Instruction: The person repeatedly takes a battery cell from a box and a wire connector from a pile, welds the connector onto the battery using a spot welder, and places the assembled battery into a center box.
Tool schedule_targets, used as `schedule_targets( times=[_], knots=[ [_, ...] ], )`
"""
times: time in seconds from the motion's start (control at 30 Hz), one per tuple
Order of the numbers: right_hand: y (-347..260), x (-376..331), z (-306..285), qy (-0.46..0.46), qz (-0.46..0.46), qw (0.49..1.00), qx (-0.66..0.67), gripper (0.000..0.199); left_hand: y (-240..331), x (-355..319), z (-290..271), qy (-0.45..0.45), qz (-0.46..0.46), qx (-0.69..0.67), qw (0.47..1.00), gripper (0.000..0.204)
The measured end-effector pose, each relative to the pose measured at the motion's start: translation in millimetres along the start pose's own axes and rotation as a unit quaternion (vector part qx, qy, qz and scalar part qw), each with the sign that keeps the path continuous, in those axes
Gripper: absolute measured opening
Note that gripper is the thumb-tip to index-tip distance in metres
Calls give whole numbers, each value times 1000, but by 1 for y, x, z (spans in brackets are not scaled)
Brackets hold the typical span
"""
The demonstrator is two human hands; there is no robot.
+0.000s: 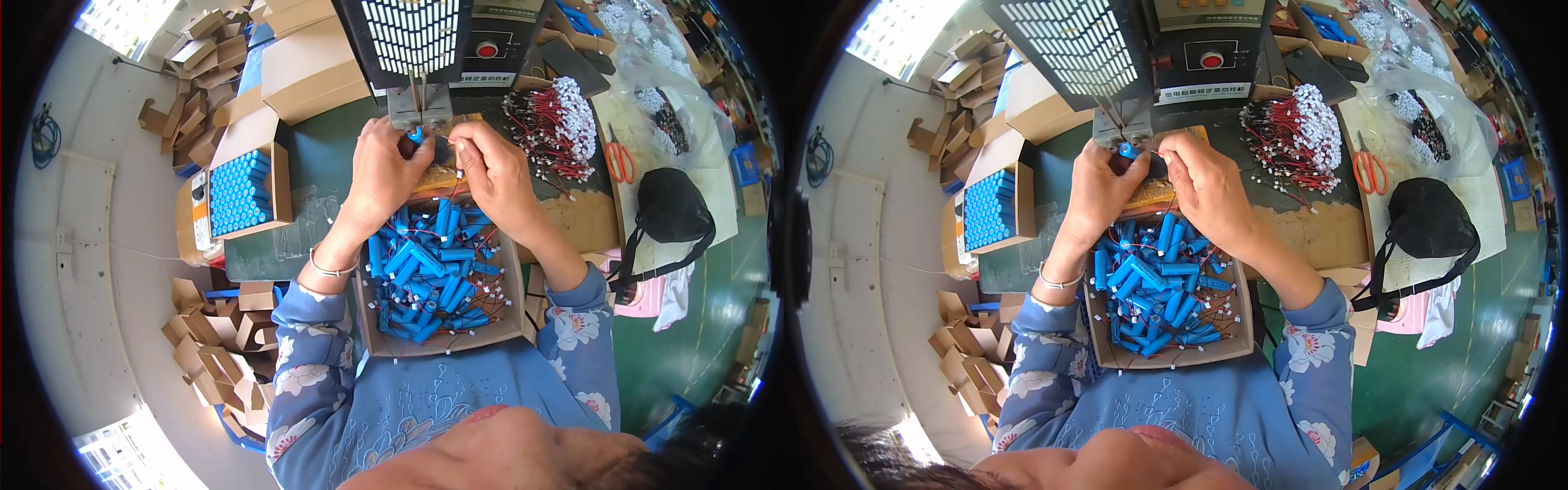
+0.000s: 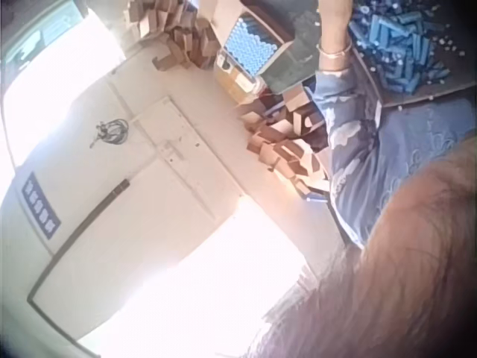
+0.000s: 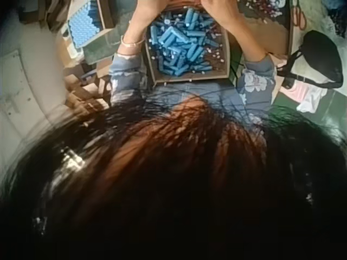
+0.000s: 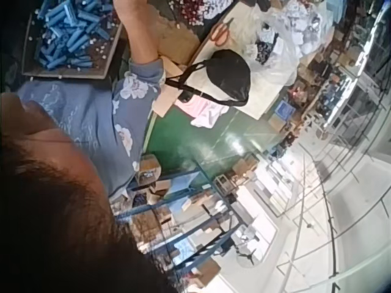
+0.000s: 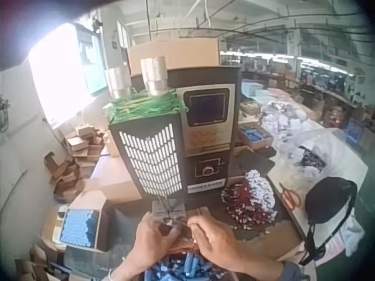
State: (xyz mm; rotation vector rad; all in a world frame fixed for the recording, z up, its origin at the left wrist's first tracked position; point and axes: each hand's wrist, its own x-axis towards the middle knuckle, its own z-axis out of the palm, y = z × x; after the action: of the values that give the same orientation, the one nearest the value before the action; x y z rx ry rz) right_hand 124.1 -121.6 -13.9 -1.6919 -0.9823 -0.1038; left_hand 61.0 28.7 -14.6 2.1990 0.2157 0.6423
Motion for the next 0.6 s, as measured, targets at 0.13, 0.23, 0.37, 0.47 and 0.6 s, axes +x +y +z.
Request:
schedule_targets(
  times=[0.13, 0.23, 0.37, 0.47, 0.6],
  knots=[
    [-1, 6, -4, -34, 90, 993, 62, 6, -5, -4, 6, 5, 77, 99, 992, 13],
    [3, 12, 0, -61, 155, 965, 204, 13, -4, -3, 6, -15, 65, 62, 996, 14],
    [10, 17, 9, -43, 137, 974, 178, 17, -2, -2, 9, -6, 85, 55, 995, 14],
    [5, 23, 12, -45, 151, 976, 148, 17, -7, -3, 7, -18, 76, 64, 995, 17],
    [8, 24, 17, -48, 154, 979, 126, 17, -9, -5, 5, -9, 80, 57, 995, 21]
  ],
)
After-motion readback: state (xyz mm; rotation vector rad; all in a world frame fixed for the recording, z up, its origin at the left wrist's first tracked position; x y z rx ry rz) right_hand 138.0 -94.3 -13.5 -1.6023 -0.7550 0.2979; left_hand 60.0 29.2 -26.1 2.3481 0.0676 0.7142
